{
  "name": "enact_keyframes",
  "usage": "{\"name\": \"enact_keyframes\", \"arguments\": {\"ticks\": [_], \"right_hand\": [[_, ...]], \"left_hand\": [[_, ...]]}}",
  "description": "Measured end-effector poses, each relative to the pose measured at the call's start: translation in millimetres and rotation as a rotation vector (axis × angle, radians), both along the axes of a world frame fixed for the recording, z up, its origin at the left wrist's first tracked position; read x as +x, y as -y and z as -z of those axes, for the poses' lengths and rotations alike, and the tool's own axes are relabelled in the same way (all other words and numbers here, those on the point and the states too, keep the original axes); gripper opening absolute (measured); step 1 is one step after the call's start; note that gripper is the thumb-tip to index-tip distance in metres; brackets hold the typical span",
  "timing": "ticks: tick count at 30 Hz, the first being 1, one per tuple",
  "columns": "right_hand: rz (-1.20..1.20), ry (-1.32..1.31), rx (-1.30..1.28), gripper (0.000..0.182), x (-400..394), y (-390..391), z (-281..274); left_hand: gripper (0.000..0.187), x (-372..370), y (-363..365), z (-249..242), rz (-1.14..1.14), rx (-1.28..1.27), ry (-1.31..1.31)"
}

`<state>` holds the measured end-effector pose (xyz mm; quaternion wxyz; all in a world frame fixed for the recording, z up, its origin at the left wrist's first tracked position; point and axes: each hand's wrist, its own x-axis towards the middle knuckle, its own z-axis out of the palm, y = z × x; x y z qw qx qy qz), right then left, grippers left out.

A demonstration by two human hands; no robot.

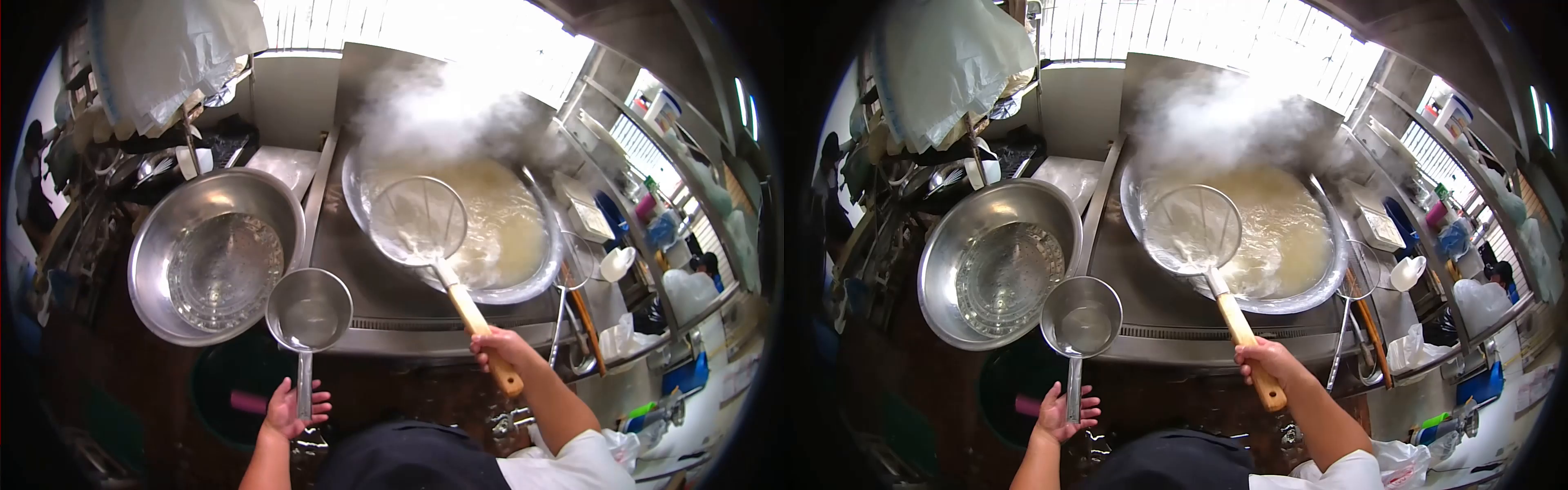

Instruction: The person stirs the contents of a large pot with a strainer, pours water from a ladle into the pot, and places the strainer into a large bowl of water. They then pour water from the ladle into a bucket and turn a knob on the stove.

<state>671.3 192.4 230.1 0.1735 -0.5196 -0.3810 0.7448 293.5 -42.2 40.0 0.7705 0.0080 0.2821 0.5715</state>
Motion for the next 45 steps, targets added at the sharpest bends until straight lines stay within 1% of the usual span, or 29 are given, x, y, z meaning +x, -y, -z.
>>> {"name": "enact_keyframes", "arguments": {"ticks": [1,2,3,5,6,7,9,10,12,13,16,17,20,21,23,24,25,28,31,32,35,39,41,45], "right_hand": [[-0.038,0.057,0.055,0.024,-5.1,10.2,-0.2],[-0.064,0.066,0.111,0.028,-11.9,24.3,-2.4],[-0.091,0.085,0.186,0.031,-16.4,36.9,3.1],[-0.135,0.236,0.328,0.035,-18.2,50.4,27.8],[-0.154,0.293,0.465,0.043,-13.7,54.3,49.7],[-0.186,0.457,0.554,0.051,-9.0,58.6,63.4],[-0.312,0.669,1.07,0.053,5.6,64.2,92.3],[-0.316,0.664,1.067,0.053,3.6,67.4,89.1],[-0.398,0.815,0.848,0.051,1.2,76.8,77.0],[-0.399,0.813,0.836,0.051,-0.4,79.8,71.2],[-0.341,0.772,0.977,0.052,3.3,88.2,65.8],[-0.34,0.77,0.966,0.052,7.0,91.1,67.2],[-0.434,0.841,0.91,0.052,19.1,92.5,75.6],[-0.434,0.837,0.911,0.052,23.3,91.7,75.1],[-0.513,0.918,0.979,0.051,30.9,89.7,72.5],[-0.548,0.936,1.053,0.051,36.1,86.3,69.8],[-0.576,0.955,1.17,0.051,42.5,82.5,68.4],[-0.641,1.047,1.199,0.049,40.7,77.4,36.1],[-0.669,1.063,1.218,0.05,41.1,69.6,24.6],[-0.683,1.087,1.172,0.05,38.9,68.3,19.4],[-0.689,1.043,1.166,0.05,38.0,64.3,13.4],[-0.676,0.992,1.222,0.049,36.4,61.4,13.1],[-0.679,1.016,1.143,0.048,33.5,63.8,6.4],[-0.669,1.007,1.162,0.047,39.0,63.7,14.8]], "left_hand": [[0.071,3.1,-7.7,-1.9,0.015,0.047,0.038],[0.066,4.5,-17.8,0.8,0.011,0.117,0.159],[0.055,9.2,-27.9,-23.4,-0.012,0.054,0.089],[0.044,3.7,-40.6,-3.8,0.027,0.101,0.152],[0.038,11.5,-46.1,-42.3,0.002,0.011,-0.079],[0.033,9.3,-49.4,-50.4,0.013,0.006,-0.128],[0.031,9.3,-49.4,-58.0,0.01,0.009,-0.183],[0.031,11.8,-44.5,-61.0,0.006,0.003,-0.186],[0.033,16.2,-31.1,-71.3,-0.011,0.032,-0.221],[0.033,16.1,-24.2,-77.0,-0.007,0.021,-0.222],[0.038,17.6,-0.2,-101.8,-0.021,0.046,-0.231],[0.039,16.2,5.8,-110.8,-0.027,0.047,-0.212],[0.041,10.3,21.3,-135.3,-0.038,0.072,-0.267],[0.04,7.9,24.3,-141.8,-0.049,0.084,-0.294],[0.038,2.9,26.2,-152.9,-0.077,0.118,-0.311],[0.038,0.0,24.3,-159.8,-0.082,0.104,-0.338],[0.038,-3.5,20.6,-167.8,-0.087,0.088,-0.365],[0.041,-17.5,1.6,-191.8,-0.091,0.12,-0.516],[0.043,-33.3,-21.8,-216.0,-0.022,0.104,-0.69],[0.044,-36.9,-29.7,-219.7,-0.01,0.123,-0.749],[0.044,-57.2,-59.9,-217.0,0.11,0.151,-0.845],[0.043,-68.1,-96.6,-216.0,0.142,0.139,-0.87],[0.041,-68.9,-113.8,-211.3,0.192,0.183,-0.898],[0.039,-64.3,-140.0,-205.8,0.21,0.215,-0.935]]}}
